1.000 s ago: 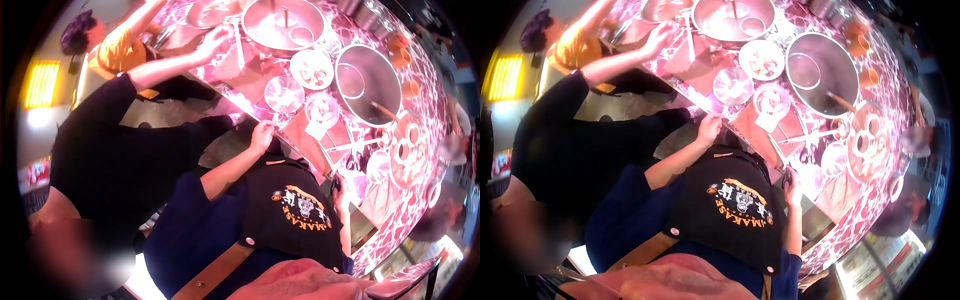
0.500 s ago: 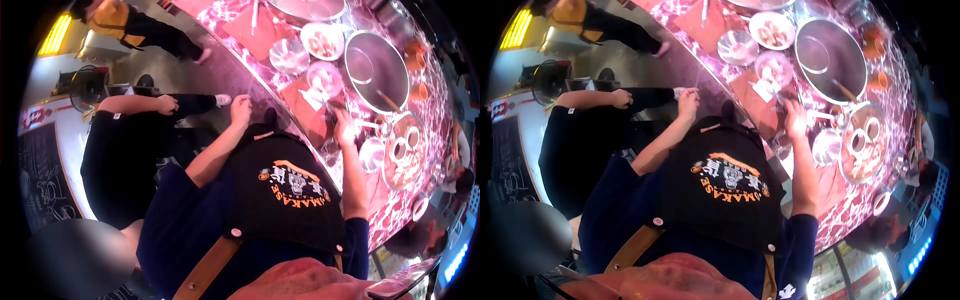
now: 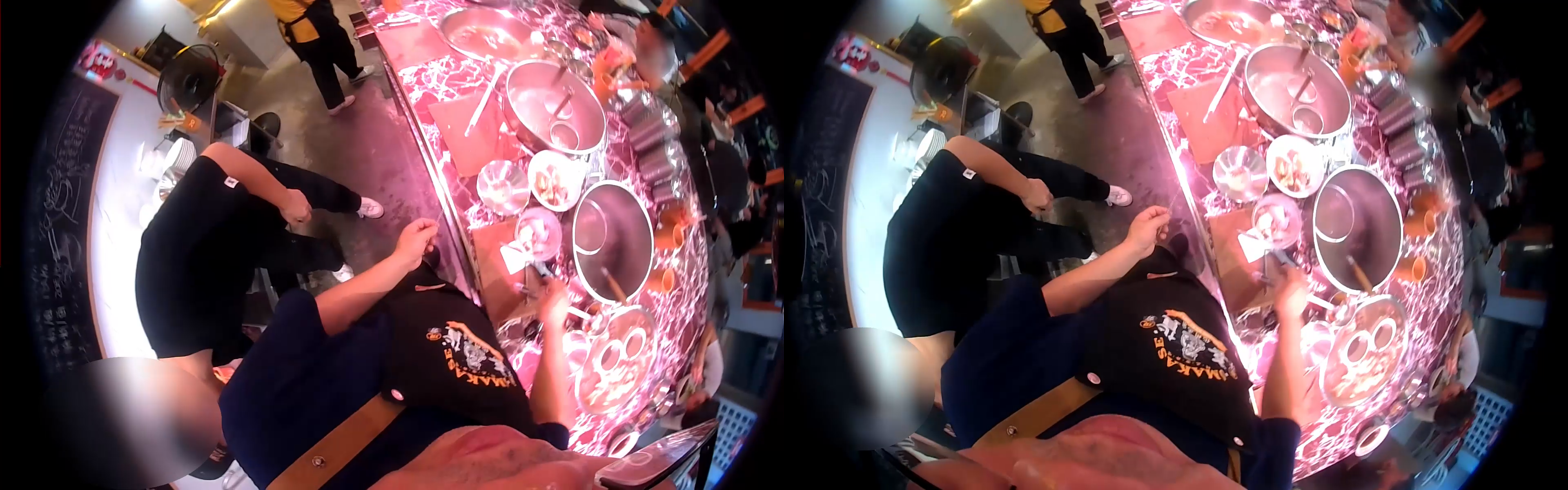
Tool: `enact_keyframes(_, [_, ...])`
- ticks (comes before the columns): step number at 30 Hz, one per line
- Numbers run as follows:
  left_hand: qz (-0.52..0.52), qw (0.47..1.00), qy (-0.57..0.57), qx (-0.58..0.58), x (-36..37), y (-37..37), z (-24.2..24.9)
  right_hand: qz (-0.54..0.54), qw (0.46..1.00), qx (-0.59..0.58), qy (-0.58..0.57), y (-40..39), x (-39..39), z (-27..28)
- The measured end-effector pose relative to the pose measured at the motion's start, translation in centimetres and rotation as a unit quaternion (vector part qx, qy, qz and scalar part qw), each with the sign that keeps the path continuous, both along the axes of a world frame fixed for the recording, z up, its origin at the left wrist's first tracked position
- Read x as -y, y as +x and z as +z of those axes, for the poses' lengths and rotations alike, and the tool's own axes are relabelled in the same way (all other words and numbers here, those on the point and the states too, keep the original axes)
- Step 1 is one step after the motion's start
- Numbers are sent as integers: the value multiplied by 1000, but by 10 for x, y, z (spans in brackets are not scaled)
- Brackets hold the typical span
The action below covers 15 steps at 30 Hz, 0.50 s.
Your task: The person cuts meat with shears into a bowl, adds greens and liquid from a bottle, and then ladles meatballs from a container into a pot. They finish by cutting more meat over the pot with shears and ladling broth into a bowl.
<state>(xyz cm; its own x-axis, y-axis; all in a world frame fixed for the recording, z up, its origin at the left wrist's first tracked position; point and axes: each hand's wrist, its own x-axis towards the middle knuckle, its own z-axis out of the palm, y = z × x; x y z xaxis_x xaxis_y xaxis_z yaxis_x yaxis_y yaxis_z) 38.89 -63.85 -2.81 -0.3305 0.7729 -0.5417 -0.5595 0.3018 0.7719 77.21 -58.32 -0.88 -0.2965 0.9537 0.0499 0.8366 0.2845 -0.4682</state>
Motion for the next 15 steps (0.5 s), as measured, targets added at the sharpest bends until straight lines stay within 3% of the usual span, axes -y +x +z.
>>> enact_keyframes(1, [-50, 998, 26, 37, -9, 2, 12, -5, 995, -98, -10, -20, 7, 1])
enact_keyframes(2, [-102, 991, 48, 74, -12, 5, 22, -59, 969, -201, -129, -47, 15, 15])
enact_keyframes(3, [-164, 982, 33, 84, -17, 6, 32, -41, 944, -288, -158, -68, 15, 14])
enact_keyframes(6, [-282, 944, 46, 165, -41, 20, 53, -39, 869, -421, -256, -147, 6, 52])
enact_keyframes(8, [-366, 914, 70, 161, -63, 23, 51, -22, 884, -417, -213, -180, -15, 48])
enact_keyframes(10, [-353, 904, 88, 225, -88, 17, 48, -31, 879, -439, -184, -202, -40, 40])
enact_keyframes(13, [-399, 894, 118, 165, -137, -16, 27, -41, 909, -407, -77, -228, -75, 44])
enact_keyframes(14, [-398, 894, 117, 172, -156, -33, 21, -133, 871, -453, -136, -239, -83, 47])
enact_keyframes(15, [-412, 892, 134, 124, -178, -53, 16, -139, 860, -471, -142, -250, -98, 52])
